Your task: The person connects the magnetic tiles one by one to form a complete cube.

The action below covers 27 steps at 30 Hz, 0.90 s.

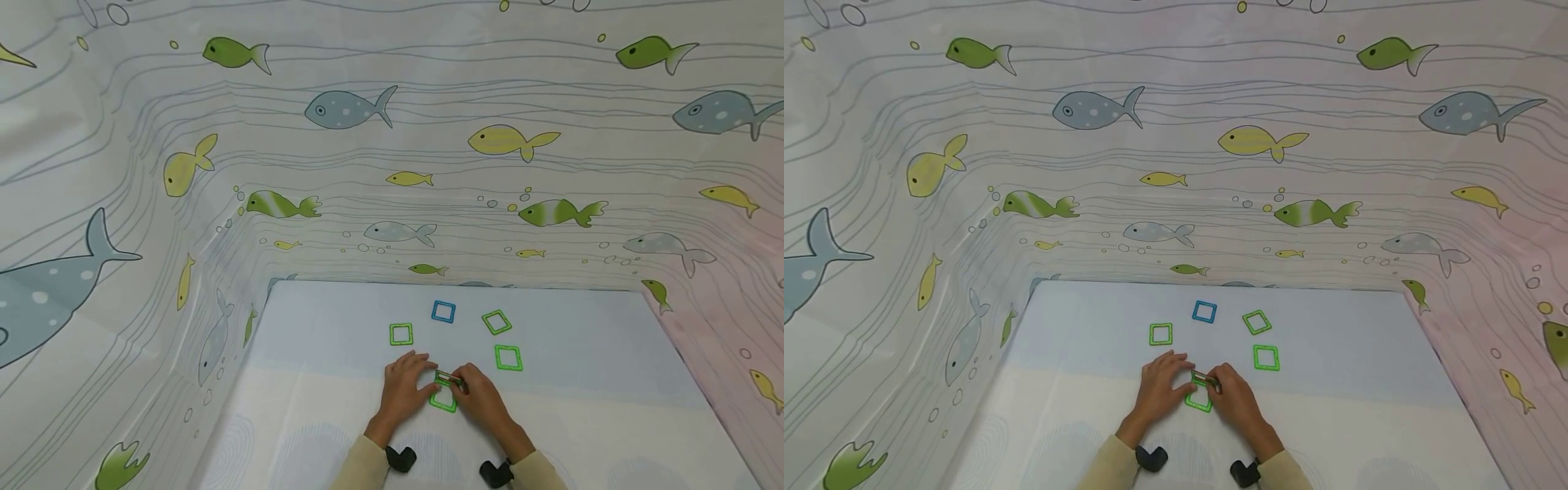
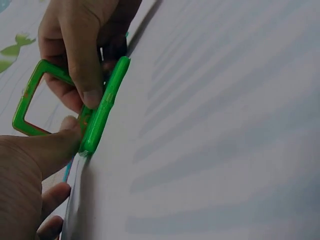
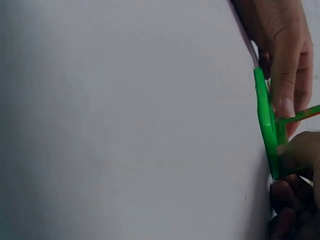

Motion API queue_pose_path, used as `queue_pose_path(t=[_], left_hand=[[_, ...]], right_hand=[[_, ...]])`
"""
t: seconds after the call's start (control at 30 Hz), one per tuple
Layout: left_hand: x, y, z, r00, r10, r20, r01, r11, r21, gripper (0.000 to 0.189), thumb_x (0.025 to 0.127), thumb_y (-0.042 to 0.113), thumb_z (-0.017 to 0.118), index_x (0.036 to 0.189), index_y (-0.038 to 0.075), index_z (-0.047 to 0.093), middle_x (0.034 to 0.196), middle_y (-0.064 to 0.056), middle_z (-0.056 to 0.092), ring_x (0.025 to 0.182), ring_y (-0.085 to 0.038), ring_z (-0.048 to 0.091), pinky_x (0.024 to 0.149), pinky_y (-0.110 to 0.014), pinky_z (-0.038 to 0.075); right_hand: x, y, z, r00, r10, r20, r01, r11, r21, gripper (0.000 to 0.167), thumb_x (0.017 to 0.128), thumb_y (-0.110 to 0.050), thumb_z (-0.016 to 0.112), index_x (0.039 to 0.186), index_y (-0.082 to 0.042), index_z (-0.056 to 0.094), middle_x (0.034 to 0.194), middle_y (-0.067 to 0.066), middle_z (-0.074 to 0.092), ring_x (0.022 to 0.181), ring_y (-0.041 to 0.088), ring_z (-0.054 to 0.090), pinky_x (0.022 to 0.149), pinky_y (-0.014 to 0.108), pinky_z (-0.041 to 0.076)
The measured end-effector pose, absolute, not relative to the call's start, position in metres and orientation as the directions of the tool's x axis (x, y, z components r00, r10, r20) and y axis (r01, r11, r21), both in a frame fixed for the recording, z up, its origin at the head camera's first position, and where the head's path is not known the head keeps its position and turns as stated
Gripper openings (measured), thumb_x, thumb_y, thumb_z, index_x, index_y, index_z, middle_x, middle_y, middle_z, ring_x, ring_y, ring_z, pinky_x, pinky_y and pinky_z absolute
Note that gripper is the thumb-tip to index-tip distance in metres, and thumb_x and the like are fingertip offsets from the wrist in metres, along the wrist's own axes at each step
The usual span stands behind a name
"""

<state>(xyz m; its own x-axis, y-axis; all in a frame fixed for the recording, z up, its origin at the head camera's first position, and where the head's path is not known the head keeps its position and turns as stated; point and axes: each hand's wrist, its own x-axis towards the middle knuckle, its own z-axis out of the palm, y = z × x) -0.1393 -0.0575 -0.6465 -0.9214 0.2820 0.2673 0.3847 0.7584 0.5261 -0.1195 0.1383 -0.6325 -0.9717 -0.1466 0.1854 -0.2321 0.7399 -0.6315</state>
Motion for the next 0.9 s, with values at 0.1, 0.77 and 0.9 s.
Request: queue_pose_path(t=[0.1, 0.77, 0.9], left_hand=[[-0.1392, -0.0567, -0.6463, -0.921, 0.293, 0.258, 0.388, 0.761, 0.519, 0.038, 0.082, 0.047, 0.078, 0.117, 0.035, 0.070, 0.138, 0.007, 0.062, 0.138, -0.023, 0.047, 0.099, -0.048, 0.035], [-0.1393, -0.0537, -0.6462, -0.894, 0.295, 0.337, 0.428, 0.785, 0.448, 0.020, 0.081, 0.044, 0.080, 0.097, 0.032, 0.077, 0.128, 0.007, 0.066, 0.131, -0.025, 0.052, 0.097, -0.049, 0.036], [-0.1401, -0.0529, -0.6463, -0.893, 0.278, 0.354, 0.423, 0.787, 0.450, 0.020, 0.081, 0.044, 0.081, 0.096, 0.030, 0.078, 0.113, 0.009, 0.067, 0.116, -0.019, 0.056, 0.092, -0.043, 0.038]], right_hand=[[-0.1194, 0.1381, -0.6312, -0.975, -0.154, 0.161, -0.222, 0.746, -0.627, 0.014, 0.084, -0.010, 0.078, 0.091, -0.016, 0.067, 0.081, -0.011, 0.051, 0.067, 0.001, 0.042, 0.059, 0.019, 0.039], [-0.1208, 0.1366, -0.6304, -0.970, -0.159, 0.184, -0.240, 0.739, -0.630, 0.016, 0.083, -0.008, 0.079, 0.088, -0.016, 0.067, 0.078, -0.011, 0.049, 0.066, 0.000, 0.040, 0.058, 0.019, 0.038], [-0.1215, 0.1357, -0.6296, -0.977, -0.147, 0.157, -0.213, 0.747, -0.630, 0.014, 0.084, -0.011, 0.079, 0.089, -0.017, 0.067, 0.079, -0.012, 0.049, 0.067, 0.001, 0.041, 0.059, 0.019, 0.038]])
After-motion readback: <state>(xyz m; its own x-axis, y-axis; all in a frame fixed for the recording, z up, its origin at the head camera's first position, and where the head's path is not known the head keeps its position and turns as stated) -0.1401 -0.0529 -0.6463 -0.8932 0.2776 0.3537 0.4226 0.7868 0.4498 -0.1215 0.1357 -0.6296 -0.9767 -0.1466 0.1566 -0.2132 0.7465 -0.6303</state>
